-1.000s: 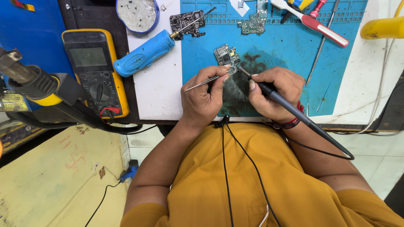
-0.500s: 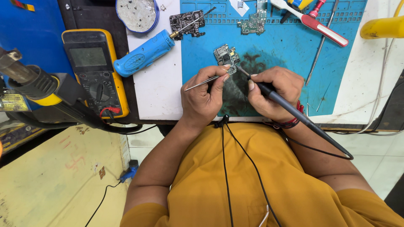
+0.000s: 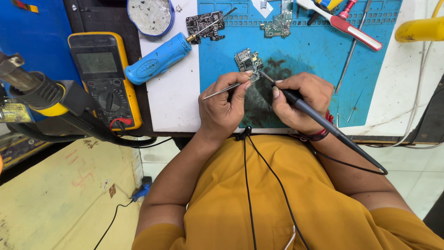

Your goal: The person holds a small circuit board on a repair bench and works on it with a soldering iron in one hand and tweezers in the other, touching components on the board and repositioning it as they solder. Other boards, a multimeter, and hand tools sit on the work mat around them.

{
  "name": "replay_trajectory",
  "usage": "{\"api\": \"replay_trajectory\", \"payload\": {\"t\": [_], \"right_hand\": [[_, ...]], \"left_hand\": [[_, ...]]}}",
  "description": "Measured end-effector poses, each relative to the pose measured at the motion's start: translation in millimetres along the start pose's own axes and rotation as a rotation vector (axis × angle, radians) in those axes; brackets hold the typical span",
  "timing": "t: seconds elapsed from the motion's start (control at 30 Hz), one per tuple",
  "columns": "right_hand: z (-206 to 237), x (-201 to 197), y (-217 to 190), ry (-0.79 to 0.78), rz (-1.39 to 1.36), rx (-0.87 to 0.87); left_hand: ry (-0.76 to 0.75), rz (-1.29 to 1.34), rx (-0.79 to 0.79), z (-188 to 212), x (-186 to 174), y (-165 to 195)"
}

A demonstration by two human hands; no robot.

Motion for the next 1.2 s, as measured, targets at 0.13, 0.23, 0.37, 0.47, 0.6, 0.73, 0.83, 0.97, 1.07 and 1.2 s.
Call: {"api": "replay_trajectory", "payload": {"t": [0.13,0.23,0.37,0.47,0.6,0.73,0.83,0.97,1.07,1.2], "right_hand": [[0.9,-0.2,0.3,-0.006,-0.002,0.005],[2.6,-1.2,0.9,0.014,0.011,0.025],[5.3,-0.4,2.8,0.071,-0.005,0.088],[5.8,-2.0,2.4,0.073,0.021,0.055],[5.2,-4.4,1.0,0.076,0.005,-0.016],[5.3,-3.9,2.2,0.064,-0.066,0.030],[4.8,-2.9,0.5,0.046,-0.032,0.034],[1.7,-3.1,-2.2,0.029,-0.014,0.009],[-0.6,-3.2,-3.6,0.004,-0.021,0.002],[-2.1,-2.8,-4.9,-0.011,-0.026,-0.005]], "left_hand": [[-0.002,-0.001,-0.010,0.2,-0.1,0.0],[-0.003,0.005,-0.020,0.2,0.2,-0.7],[0.003,0.033,-0.014,1.4,0.2,-1.5],[0.008,0.087,-0.043,2.8,2.0,-3.6],[0.005,0.104,-0.082,4.0,2.6,-7.0],[0.011,0.089,-0.044,3.6,2.3,-6.2],[0.007,0.064,-0.048,3.2,1.8,-5.8],[0.005,0.054,-0.051,2.5,1.2,-4.6],[0.007,0.046,-0.041,2.0,0.5,-3.4],[0.012,0.035,-0.028,1.5,0.4,-2.3]]}}
Point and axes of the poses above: each hand's wrist, its own z-axis away from the middle knuckle, its own x-axis out of the palm, y = z × x, the point moved 4 cm from there along -z, towards the middle knuckle, and after that the axes turned 4 degrees about y, right-handed, at the moved point
